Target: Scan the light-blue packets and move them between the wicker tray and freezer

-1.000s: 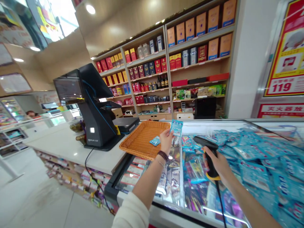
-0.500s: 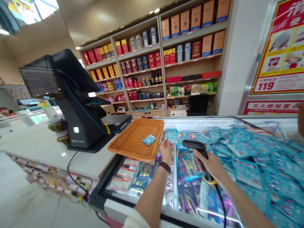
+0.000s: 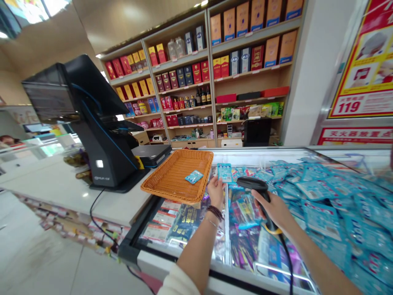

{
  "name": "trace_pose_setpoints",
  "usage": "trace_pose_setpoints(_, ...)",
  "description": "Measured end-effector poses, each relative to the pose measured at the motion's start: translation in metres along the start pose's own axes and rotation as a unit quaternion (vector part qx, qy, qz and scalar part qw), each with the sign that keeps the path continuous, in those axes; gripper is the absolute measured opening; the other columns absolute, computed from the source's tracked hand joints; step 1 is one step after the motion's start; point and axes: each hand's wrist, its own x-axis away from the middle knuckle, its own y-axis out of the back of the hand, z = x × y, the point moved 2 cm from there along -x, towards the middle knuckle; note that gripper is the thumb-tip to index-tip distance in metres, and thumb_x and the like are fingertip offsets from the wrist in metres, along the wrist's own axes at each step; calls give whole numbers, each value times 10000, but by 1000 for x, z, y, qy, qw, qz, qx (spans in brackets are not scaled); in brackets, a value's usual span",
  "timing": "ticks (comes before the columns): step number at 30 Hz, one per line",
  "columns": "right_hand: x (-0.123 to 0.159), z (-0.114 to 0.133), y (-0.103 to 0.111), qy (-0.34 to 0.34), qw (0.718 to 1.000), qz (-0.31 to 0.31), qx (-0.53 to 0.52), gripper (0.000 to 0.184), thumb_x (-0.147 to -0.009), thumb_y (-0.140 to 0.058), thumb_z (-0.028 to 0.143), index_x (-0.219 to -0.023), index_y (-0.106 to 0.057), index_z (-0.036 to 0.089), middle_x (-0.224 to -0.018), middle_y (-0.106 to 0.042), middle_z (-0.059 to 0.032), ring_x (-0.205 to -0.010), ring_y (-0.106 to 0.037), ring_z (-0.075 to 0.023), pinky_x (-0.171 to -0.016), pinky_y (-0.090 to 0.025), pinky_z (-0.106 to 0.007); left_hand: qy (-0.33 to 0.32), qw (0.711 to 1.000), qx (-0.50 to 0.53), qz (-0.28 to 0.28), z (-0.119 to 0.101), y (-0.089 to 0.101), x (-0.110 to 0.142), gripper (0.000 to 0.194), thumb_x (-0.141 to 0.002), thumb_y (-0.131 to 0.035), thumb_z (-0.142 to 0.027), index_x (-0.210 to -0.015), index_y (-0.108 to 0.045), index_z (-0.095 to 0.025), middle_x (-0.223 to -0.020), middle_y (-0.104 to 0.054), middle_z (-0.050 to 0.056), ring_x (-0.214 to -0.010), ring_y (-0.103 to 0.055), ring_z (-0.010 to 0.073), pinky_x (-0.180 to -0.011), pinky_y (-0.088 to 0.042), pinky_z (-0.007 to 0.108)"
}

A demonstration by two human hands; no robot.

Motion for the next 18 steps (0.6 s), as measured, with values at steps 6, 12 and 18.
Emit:
trace_pose_setpoints(6,-5,-1,14,16,998,-30,-58,528,-743,-675,719,-581,-540,235,-393,-531,14,-321,-492,-133,-377,-390,-260,1,996,-56,65,-2,-10,3,315,-828,-757,-413,-1004,-745,-151,-1010,-783,128,-948,-761,225,-937,-602,412)
trace_pose_setpoints(12,-9,-14,58,32,981,-151,-116,503,-737,-712,707,-648,-565,235,-433,-549,30,-327,-485,-133,-339,-380,-259,38,987,-44,147,17,-42,5,322,-769,-809,-418,-940,-758,-150,-952,-776,109,-905,-752,224,-946,-603,432)
trace_pose_setpoints(18,1,-27,99,32,966,-228,-120,480,-722,-745,682,-698,-581,231,-522,-615,21,-349,-516,-137,-340,-410,-267,60,983,-37,170,38,-108,5,246,-755,-819,-376,-803,-723,-156,-844,-756,69,-856,-739,203,-931,-605,411)
